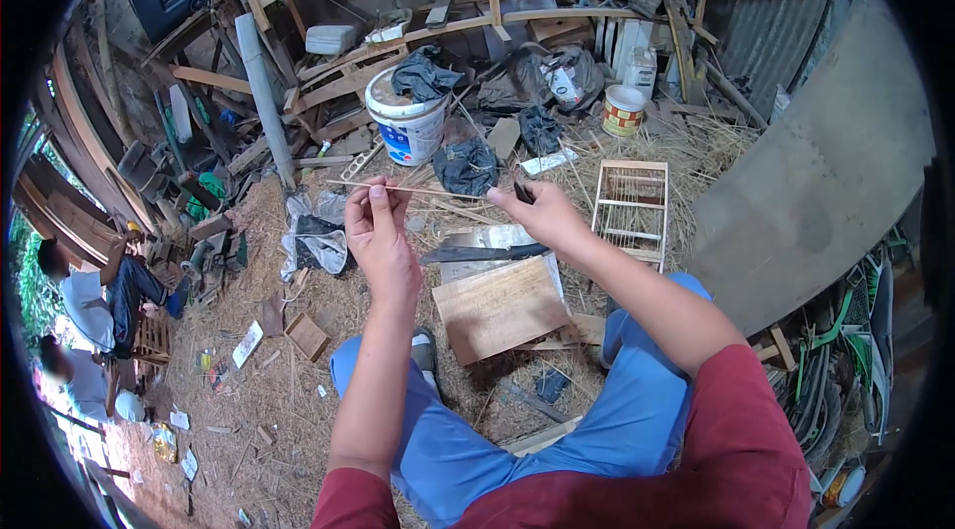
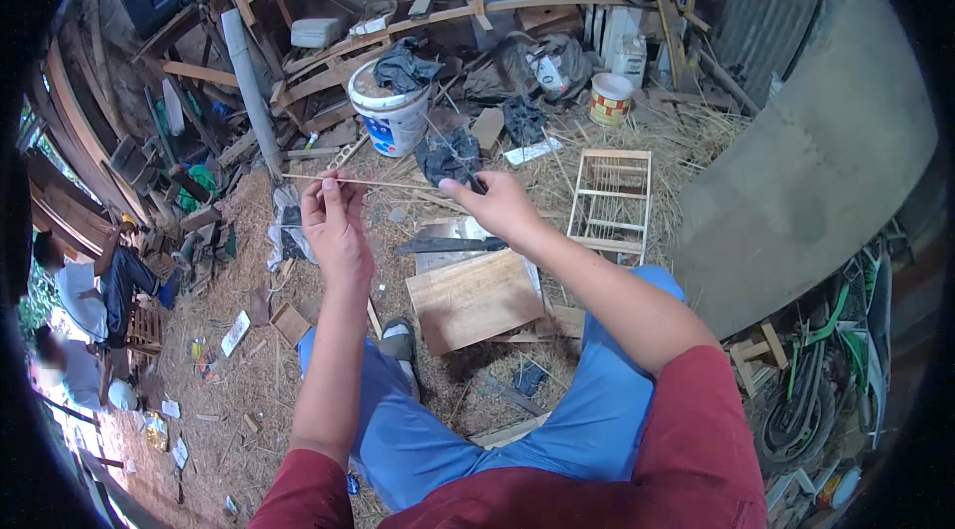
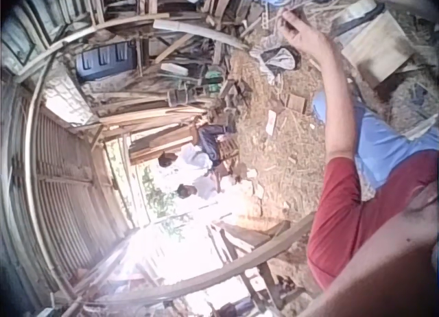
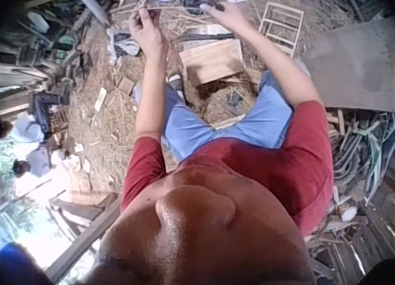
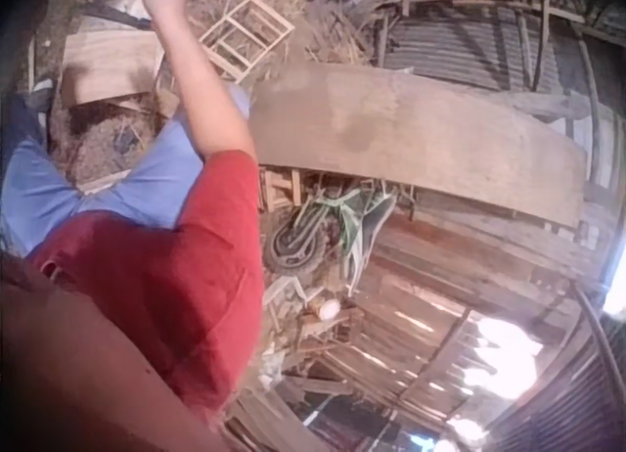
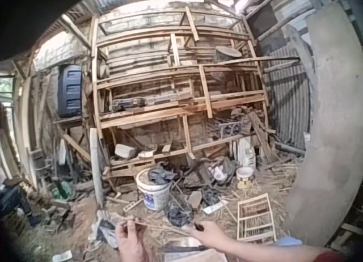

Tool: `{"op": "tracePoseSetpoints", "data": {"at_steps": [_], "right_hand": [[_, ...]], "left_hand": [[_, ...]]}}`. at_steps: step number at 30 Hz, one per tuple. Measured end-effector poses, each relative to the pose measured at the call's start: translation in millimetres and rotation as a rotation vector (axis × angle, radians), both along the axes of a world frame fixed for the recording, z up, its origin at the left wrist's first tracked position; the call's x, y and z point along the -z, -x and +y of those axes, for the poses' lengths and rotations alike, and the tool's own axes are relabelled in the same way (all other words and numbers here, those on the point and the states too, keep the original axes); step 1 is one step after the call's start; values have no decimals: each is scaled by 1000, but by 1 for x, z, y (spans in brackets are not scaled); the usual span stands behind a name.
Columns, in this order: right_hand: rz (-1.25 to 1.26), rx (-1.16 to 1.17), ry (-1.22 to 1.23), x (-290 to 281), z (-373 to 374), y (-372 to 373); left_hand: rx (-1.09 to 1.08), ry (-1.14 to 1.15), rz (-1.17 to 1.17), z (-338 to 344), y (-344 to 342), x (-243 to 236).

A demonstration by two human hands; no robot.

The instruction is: The person uses a knife to whittle and refine thin wooden strips by hand, then slides the strips into pre-drilled holes in a wooden base to construct the frame of a bird cage.

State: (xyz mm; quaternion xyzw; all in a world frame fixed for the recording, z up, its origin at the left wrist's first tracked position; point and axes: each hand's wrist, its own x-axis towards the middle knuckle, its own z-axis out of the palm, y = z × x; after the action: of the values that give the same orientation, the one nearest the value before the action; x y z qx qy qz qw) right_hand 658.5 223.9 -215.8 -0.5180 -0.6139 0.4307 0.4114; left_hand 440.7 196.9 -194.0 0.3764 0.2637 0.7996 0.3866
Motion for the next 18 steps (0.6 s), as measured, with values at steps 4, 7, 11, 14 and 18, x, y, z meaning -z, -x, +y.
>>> {"op": "tracePoseSetpoints", "data": {"at_steps": [4,7,11,14,18], "right_hand": [[51,96,-139,1,-1,0],[126,122,-88,-4,-3,0],[225,172,-32,-3,-2,-1],[262,212,-53,-4,-3,1],[322,252,-90,-2,-1,1]], "left_hand": [[-46,-3,35,0,-2,-1],[-60,-10,45,-2,-4,-3],[-63,-1,42,-3,-5,-4],[-54,-12,47,-3,-3,-2],[-49,-6,47,-4,-4,-4]]}}
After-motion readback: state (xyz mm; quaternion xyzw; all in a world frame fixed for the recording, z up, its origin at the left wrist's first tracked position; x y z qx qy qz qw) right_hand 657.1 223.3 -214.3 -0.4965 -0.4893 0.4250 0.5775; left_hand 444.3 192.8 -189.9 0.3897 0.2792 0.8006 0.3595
